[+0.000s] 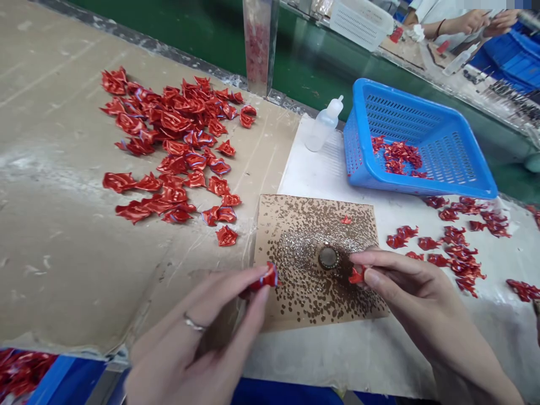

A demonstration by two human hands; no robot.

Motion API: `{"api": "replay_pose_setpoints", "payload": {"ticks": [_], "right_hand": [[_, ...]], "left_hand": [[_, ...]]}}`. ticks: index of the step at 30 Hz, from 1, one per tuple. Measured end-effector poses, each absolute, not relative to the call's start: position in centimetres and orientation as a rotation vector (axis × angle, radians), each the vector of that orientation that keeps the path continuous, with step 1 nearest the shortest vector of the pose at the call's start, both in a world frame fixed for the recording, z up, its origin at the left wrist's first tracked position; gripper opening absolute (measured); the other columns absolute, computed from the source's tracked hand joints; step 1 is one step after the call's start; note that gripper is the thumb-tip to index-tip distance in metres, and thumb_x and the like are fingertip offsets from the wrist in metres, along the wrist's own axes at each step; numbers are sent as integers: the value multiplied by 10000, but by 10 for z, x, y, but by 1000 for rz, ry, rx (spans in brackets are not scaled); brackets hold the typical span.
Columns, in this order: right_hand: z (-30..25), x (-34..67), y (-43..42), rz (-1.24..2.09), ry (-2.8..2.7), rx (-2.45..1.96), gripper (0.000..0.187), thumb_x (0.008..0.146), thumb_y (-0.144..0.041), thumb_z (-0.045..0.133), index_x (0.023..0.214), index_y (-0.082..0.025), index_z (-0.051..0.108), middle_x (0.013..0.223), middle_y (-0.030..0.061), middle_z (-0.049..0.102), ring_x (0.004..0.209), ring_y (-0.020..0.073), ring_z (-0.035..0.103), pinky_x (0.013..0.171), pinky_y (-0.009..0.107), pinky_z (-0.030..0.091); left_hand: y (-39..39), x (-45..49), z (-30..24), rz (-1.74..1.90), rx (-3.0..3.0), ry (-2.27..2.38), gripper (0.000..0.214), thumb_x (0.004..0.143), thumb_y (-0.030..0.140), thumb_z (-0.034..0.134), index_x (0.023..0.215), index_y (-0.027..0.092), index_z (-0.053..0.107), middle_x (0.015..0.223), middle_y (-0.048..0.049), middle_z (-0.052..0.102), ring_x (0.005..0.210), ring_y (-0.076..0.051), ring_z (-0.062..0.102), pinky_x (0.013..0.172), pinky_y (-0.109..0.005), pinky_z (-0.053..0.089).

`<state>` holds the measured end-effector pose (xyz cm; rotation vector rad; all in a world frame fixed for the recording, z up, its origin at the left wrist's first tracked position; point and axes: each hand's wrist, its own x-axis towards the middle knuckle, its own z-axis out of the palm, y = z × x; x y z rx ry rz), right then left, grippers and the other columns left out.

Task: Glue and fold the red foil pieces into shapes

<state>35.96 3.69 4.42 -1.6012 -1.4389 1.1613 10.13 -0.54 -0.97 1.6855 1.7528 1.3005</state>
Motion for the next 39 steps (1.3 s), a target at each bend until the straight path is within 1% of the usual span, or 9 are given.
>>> {"api": "replay_pose_setpoints", "payload": {"ticks": [2,5,9,11,16,20,27,34,39], "right_hand": [[44,359,33,1171,-1426,-1579,179,982,-338,879,1058,-489,937,906,-37,893,713,114,785,619,136,621],[46,353,25,1169,-1419,-1532,205,1008,-301,863,1085,-483,920,914,-51,883,719,95,790,637,102,621],[45,339,14,1168,-1395,-1481,268,1049,-233,821,1179,-461,875,1055,-51,893,945,127,867,840,153,691],[44,332,10,1175,-1382,-1454,297,1068,-206,791,1215,-456,854,1096,-53,886,990,124,869,890,161,692],[38,322,8,1165,-1358,-1426,294,1068,-192,781,1204,-442,854,1081,-63,873,960,98,861,862,121,679],[39,317,12,1128,-1310,-1416,292,1015,-143,796,1129,-400,874,985,-66,863,888,91,861,809,100,671],[39,311,15,1086,-1348,-1433,236,983,-155,780,1065,-357,871,889,-57,832,795,107,832,726,139,673],[41,312,15,1139,-1344,-1484,139,1018,-215,768,1005,-325,852,897,-31,835,806,121,826,724,159,674],[43,313,14,1205,-1282,-1464,126,1023,-207,773,986,-319,816,880,-48,827,793,103,838,704,122,661]], "left_hand": [[-5,114,-3,1281,1745,1639,199,1057,273,759,1236,356,786,1096,70,880,877,-113,846,857,-188,714],[-6,129,-1,1262,1698,1600,182,1071,248,743,1232,332,754,1041,76,873,826,-87,836,865,-153,701],[-8,145,-1,1314,1622,1534,204,1039,160,748,1184,303,727,985,88,843,819,-67,824,854,-116,680],[-9,150,0,1306,1597,1525,195,1033,146,742,1150,298,713,960,97,827,813,-60,819,833,-102,669],[-9,152,-1,1273,1596,1508,150,1044,179,738,1115,305,700,919,114,813,767,-51,808,793,-85,657],[-8,152,-1,1267,1613,1503,137,1052,185,735,1110,302,692,914,118,810,776,-43,806,811,-72,649],[-9,151,1,1274,1635,1474,152,1057,166,728,1131,294,694,927,106,816,757,-50,807,806,-85,658],[-5,150,-4,1371,1715,1381,216,1014,48,717,1110,241,697,964,65,829,781,-67,811,837,-118,674],[-5,154,-2,1422,1719,1332,238,1002,-11,694,1046,223,678,960,57,797,826,-50,795,857,-99,652]]}}
